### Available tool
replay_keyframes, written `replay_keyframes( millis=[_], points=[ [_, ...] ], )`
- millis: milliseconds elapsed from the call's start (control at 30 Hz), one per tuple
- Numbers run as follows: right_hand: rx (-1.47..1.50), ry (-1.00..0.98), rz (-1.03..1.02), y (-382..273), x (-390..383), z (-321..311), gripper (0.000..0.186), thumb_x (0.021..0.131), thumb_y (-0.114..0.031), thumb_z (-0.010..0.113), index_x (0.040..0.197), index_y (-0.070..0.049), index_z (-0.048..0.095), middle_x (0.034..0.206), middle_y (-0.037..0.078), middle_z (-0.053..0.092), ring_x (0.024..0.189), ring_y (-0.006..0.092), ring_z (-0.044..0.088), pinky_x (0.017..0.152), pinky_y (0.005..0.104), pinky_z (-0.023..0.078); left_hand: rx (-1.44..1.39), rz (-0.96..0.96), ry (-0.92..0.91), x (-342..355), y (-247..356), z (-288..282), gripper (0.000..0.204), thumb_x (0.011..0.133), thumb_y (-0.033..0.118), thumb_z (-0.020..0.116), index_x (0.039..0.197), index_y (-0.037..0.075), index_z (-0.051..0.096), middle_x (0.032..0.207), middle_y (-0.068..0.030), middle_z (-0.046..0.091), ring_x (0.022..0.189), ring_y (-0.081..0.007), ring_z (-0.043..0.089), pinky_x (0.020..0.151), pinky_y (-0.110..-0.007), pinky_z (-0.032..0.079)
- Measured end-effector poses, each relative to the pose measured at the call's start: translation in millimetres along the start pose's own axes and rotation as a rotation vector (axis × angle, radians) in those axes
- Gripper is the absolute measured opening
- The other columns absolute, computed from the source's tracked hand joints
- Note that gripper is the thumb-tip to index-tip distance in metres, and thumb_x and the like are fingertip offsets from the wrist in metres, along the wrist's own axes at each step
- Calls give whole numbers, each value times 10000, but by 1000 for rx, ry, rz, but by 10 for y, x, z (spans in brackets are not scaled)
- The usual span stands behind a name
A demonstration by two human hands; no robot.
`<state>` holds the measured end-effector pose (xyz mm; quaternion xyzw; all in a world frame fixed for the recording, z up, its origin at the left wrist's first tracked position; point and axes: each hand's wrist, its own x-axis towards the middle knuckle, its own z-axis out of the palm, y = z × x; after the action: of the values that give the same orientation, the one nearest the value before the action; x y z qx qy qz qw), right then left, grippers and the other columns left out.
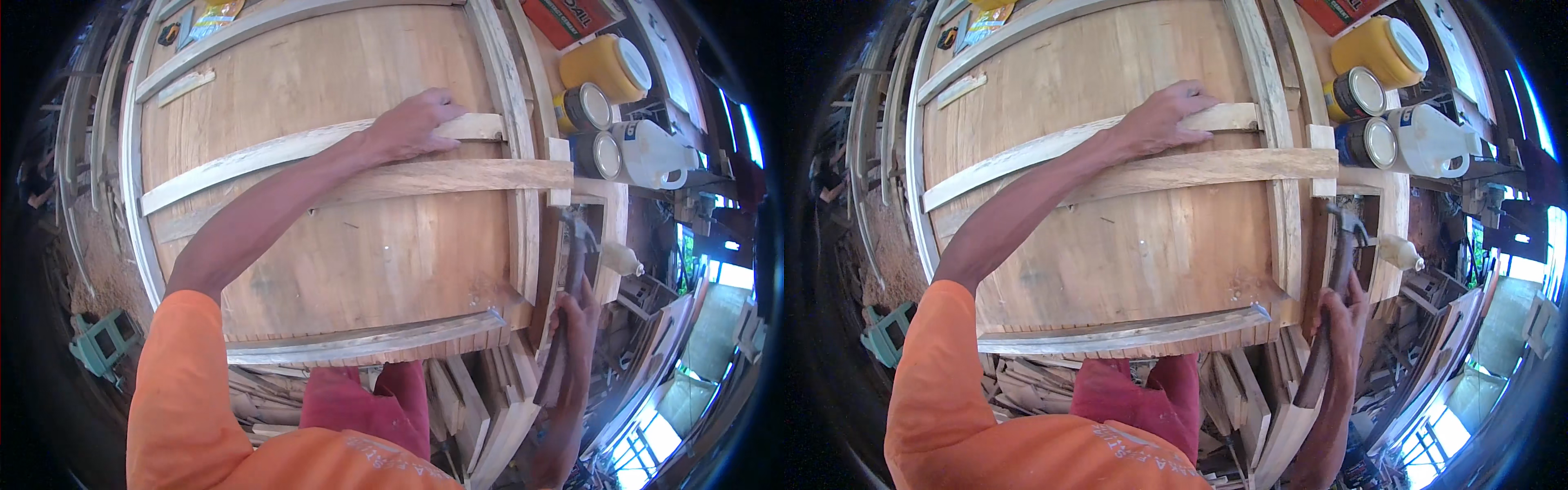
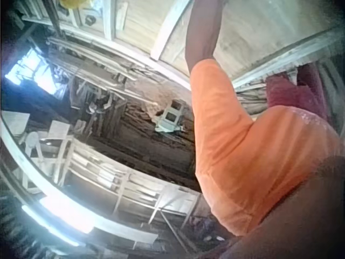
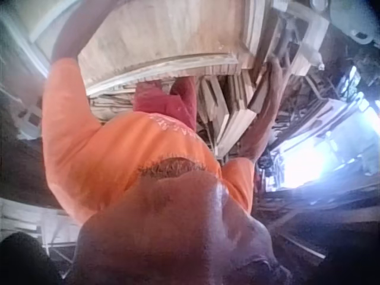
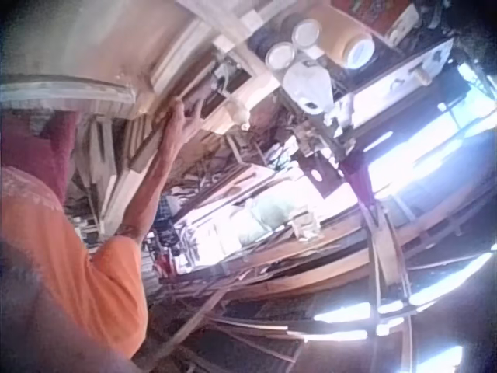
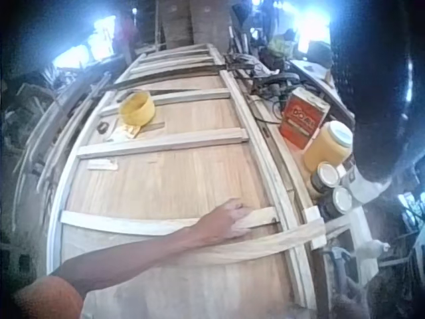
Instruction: The person assembles a wooden structure by positioning wood strips against a large board, securing them with a clamp, and driving nails into them using a hammer. The person also uses a measuring tape and a pencil to mark locations on the wood before nailing.
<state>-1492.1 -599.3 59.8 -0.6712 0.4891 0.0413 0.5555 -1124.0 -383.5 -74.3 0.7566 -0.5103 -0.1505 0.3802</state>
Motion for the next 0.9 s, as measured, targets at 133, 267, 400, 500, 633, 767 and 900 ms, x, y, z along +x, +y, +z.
replay_keyframes(
  millis=[133,267,400,500,633,767,900],
  points=[
    [-158,-207,-15,-187,-54,117,672,891,-95,637,1538,34,510,762,21,617,514,93,556,469,254,452,39,7,34,-55,-11,35,484,907,266,777,1288,-14,675,1181,-176,601,1165,-365,592,973,-463,529],
    [-82,-232,-29,-84,-11,34,727,882,-45,648,1580,34,461,793,45,643,517,110,559,462,281,445,70,-29,-22,-13,55,-8,451,908,246,768,1261,-18,677,1189,-175,597,1168,-369,594,979,-457,535],
    [-4,-224,48,32,-52,32,758,879,-51,664,1599,34,443,828,46,649,530,111,567,477,284,464,106,18,-16,41,11,36,504,907,221,779,1334,-20,664,1226,-182,628,1159,-362,615,999,-422,525],
    [-45,-217,-45,127,-30,-35,767,902,-86,683,1621,19,437,860,46,651,556,107,580,503,289,489,90,52,-4,75,56,24,501,892,219,797,1319,-16,679,1225,-172,635,1153,-344,623,1007,-408,524],
    [-21,-257,-32,165,64,-124,770,907,-90,681,1629,6,432,857,36,648,556,102,576,501,284,483,77,-5,-21,45,92,5,484,882,206,815,1305,0,702,1217,-157,642,1120,-319,645,994,-395,533],
    [78,-184,6,280,131,-266,778,903,-80,667,1639,-14,423,862,37,644,552,108,581,495,286,484,76,34,22,65,53,59,488,883,219,820,1313,18,707,1228,-154,647,1113,-319,655,988,-392,537],
    [-59,-266,-73,208,-43,-65,766,902,-78,655,1629,-7,425,864,50,640,550,113,587,489,292,486,70,18,1,62,74,-31,496,890,225,814,1319,7,695,1272,-157,655,1171,-338,644,1016,-412,532]
  ],
)
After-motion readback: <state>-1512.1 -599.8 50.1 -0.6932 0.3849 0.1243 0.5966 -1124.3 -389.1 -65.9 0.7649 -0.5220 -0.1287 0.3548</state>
